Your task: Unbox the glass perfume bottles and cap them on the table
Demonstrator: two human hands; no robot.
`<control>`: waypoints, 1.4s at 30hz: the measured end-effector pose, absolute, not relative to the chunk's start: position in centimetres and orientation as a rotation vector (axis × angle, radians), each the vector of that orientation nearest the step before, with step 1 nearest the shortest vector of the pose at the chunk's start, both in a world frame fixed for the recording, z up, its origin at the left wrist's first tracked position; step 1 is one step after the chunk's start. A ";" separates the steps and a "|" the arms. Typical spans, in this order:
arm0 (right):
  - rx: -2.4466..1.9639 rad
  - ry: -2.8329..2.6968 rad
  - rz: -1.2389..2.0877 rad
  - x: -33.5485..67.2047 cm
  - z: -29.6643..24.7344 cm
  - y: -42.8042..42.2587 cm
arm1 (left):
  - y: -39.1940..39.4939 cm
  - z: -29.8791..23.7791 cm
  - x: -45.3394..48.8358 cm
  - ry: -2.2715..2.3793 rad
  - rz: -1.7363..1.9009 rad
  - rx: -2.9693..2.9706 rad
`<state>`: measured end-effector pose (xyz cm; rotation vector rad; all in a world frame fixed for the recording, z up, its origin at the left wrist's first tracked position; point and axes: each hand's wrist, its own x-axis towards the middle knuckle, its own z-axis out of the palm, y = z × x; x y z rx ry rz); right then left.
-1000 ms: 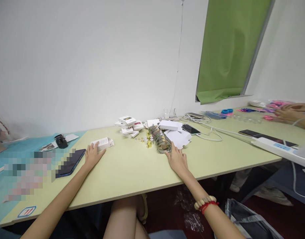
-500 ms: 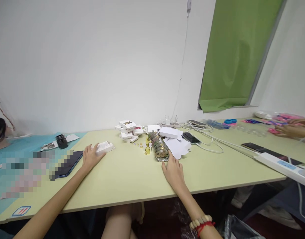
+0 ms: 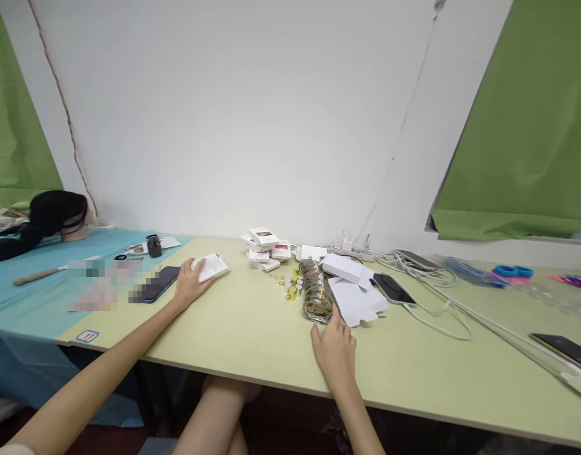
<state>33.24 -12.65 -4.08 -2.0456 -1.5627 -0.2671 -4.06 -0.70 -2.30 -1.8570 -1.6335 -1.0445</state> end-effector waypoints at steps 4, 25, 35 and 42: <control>-1.998 -1.560 -0.150 33.9 -4.3 -12.4 | -1.0 -2.0 -3.8 -1.475 -1.005 -1.948; -1.643 -1.326 -0.004 34.6 -4.0 -13.8 | -2.1 -1.9 -3.2 -1.420 -1.346 -2.090; -1.024 -1.593 0.142 26.1 0.6 -18.3 | -9.7 -1.2 5.2 -1.250 -1.164 -2.444; -1.382 -1.652 0.015 26.9 0.8 -17.6 | -10.3 -1.4 6.8 -1.066 -1.219 -2.525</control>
